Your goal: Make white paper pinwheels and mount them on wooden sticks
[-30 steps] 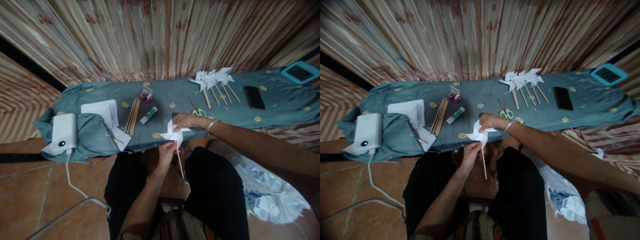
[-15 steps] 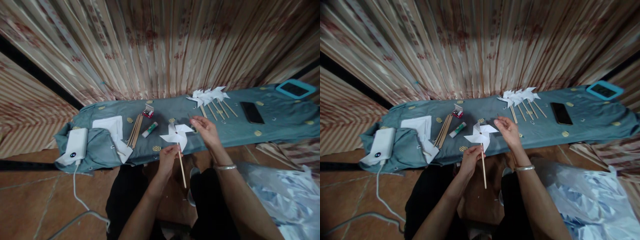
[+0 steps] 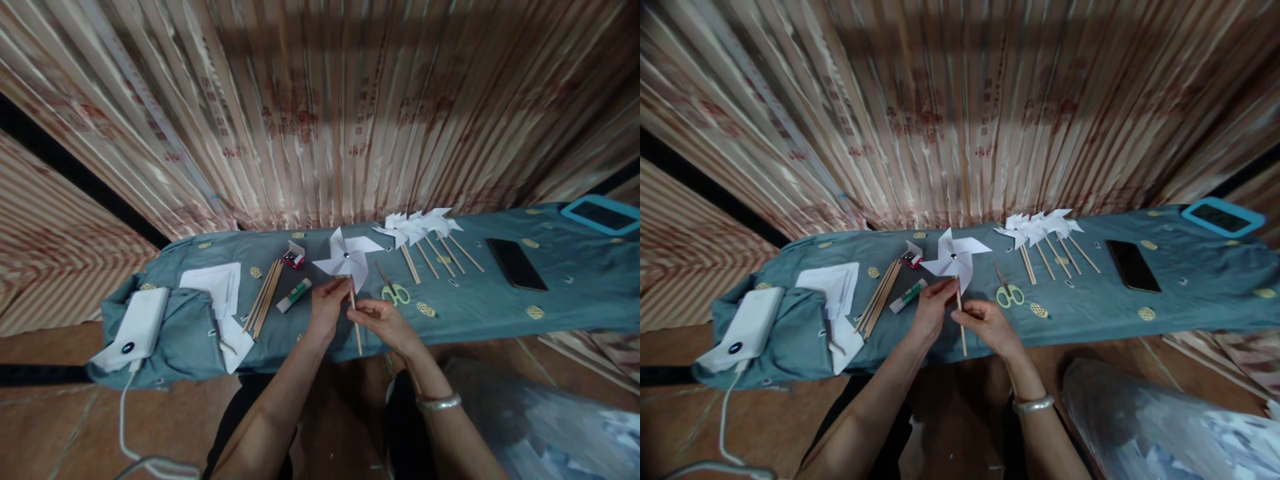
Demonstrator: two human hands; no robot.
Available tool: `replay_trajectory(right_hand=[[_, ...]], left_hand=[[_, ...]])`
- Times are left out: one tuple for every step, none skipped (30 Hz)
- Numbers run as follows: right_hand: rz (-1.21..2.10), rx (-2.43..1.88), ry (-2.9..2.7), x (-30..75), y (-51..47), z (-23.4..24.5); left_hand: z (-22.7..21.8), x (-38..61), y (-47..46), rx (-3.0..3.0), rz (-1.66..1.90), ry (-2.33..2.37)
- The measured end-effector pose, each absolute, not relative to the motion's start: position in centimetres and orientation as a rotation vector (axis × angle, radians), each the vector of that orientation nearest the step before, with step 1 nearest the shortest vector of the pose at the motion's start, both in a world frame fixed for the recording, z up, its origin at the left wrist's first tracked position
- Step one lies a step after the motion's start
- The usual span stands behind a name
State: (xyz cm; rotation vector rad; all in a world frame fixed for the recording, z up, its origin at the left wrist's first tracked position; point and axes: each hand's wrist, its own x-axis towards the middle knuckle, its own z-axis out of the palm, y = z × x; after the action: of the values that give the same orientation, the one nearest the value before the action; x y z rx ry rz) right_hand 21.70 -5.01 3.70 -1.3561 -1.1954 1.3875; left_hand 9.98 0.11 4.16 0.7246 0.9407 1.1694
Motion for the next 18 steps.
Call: replay_trajectory(right_hand=[[1.423, -1.347, -1.188, 21.6, -4.9, 3.5], [1.445, -1.338, -1.181, 21.5, -4.8, 3.3], [1.457, -1.332, -1.178, 21.4, -4.8, 3.1], [1.462, -1.329, -1.182, 21.5, -4.7, 3.0], [1.461, -1.328, -1.187, 21.5, -4.6, 2.9], [1.458, -1.329, -1.192, 21.6, -4.6, 2.8], [1.453, -1.331, -1.197, 21.8, -4.5, 2.8], [1.446, -1.334, -1.201, 21.9, -4.5, 2.7], [1.435, -1.338, -1.201, 22.0, -4.4, 2.5], [1.424, -1.341, -1.197, 22.1, -4.4, 2.4], [1.417, -1.341, -1.19, 22.2, -4.3, 2.3], [1.413, -1.338, -1.18, 22.2, -4.3, 2.1], [1.414, -1.333, -1.167, 22.2, -4.3, 2.0], [1.42, -1.328, -1.153, 22.1, -4.3, 1.9], [1.429, -1.323, -1.141, 22.0, -4.4, 1.8], [1.438, -1.321, -1.135, 21.8, -4.4, 1.7], [1.446, -1.32, -1.133, 21.7, -4.5, 1.7], [1.454, -1.32, -1.137, 21.6, -4.5, 1.8]], left_hand=[[3.9, 9.9, 0.1, 0.725, 1.159, 0.955], [3.8, 9.9, 0.1, 0.73, 1.146, 0.968], [3.7, 9.8, 0.1, 0.74, 1.131, 0.977], [3.7, 9.8, 0.0, 0.752, 1.118, 0.982], [3.7, 9.7, -0.1, 0.76, 1.11, 0.984], [3.7, 9.6, -0.1, 0.764, 1.109, 0.985], [3.7, 9.5, -0.3, 0.765, 1.108, 0.987], [3.7, 9.3, -0.4, 0.764, 1.107, 0.994], [3.6, 9.2, -0.6, 0.762, 1.105, 1.003], [3.5, 9.0, -0.8, 0.762, 1.097, 1.01], [3.4, 8.8, -1.0, 0.765, 1.083, 1.014], [3.2, 8.6, -1.2, 0.772, 1.066, 1.016], [3.1, 8.4, -1.4, 0.781, 1.05, 1.013], [2.9, 8.3, -1.6, 0.791, 1.036, 1.01], [2.8, 8.2, -1.8, 0.801, 1.025, 1.008], [2.6, 8.2, -1.9, 0.806, 1.021, 1.011], [2.5, 8.1, -1.9, 0.805, 1.022, 1.018], [2.5, 8.1, -1.9, 0.801, 1.025, 1.026]])
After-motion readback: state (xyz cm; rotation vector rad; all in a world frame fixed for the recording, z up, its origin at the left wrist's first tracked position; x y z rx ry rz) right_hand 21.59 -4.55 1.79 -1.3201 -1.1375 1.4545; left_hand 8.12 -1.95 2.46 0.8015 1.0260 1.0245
